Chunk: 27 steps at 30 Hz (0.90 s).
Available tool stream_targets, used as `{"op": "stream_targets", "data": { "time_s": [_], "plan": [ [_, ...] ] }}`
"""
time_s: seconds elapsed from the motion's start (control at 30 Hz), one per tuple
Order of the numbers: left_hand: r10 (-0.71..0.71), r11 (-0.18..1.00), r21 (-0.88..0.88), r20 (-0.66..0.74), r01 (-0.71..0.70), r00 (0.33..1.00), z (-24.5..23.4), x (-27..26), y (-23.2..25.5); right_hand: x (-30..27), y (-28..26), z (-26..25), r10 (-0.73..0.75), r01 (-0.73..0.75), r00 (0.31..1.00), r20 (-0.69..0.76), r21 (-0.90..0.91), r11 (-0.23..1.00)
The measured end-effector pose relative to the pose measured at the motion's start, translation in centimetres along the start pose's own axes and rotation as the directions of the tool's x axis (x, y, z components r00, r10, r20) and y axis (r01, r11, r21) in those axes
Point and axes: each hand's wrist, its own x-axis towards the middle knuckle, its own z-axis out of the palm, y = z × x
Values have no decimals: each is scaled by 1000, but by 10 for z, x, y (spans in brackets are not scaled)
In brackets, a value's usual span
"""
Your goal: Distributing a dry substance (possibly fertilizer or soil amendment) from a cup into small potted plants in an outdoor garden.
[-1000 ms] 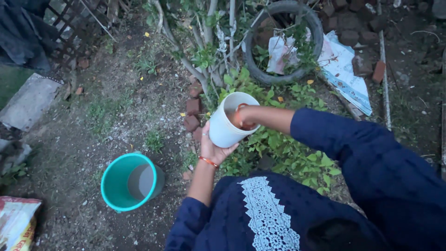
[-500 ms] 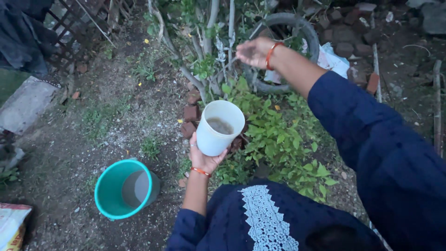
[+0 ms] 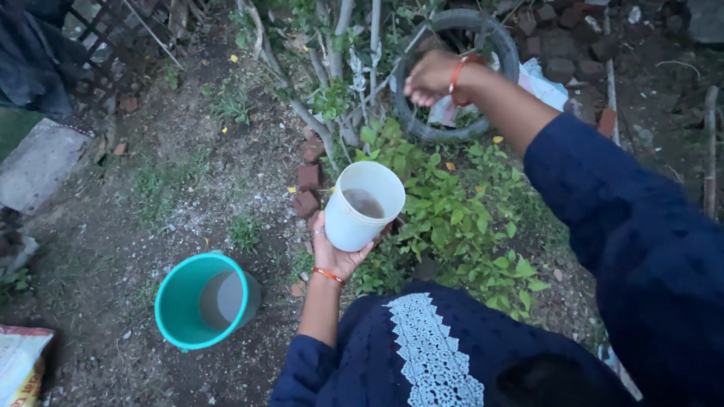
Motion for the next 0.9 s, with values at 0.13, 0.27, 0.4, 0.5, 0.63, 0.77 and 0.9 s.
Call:
{"op": "stream_targets", "data": {
  "time_s": [0.13,0.27,0.4,0.5,0.63,0.77,0.9],
  "plan": [
    [-38,999,-4,37,38,999,2,8,-2,-56,-35,71,-148,190,977,155,-312,931],
    [-80,996,39,94,77,992,15,11,0,-63,2,159,-165,526,784,599,-497,690],
    [-116,990,84,56,111,992,34,11,3,-62,24,180,-166,605,725,669,-502,618],
    [-140,984,120,59,133,988,37,14,5,-65,43,172,-108,435,754,648,-371,820],
    [-193,977,110,114,180,975,29,21,6,-73,65,151,-40,214,778,627,-205,955],
    [-208,974,122,146,191,967,23,26,11,-109,42,110,36,-63,851,524,34,997],
    [-231,968,143,165,208,959,13,31,20,-168,1,59,108,-135,979,175,147,980]
  ]
}}
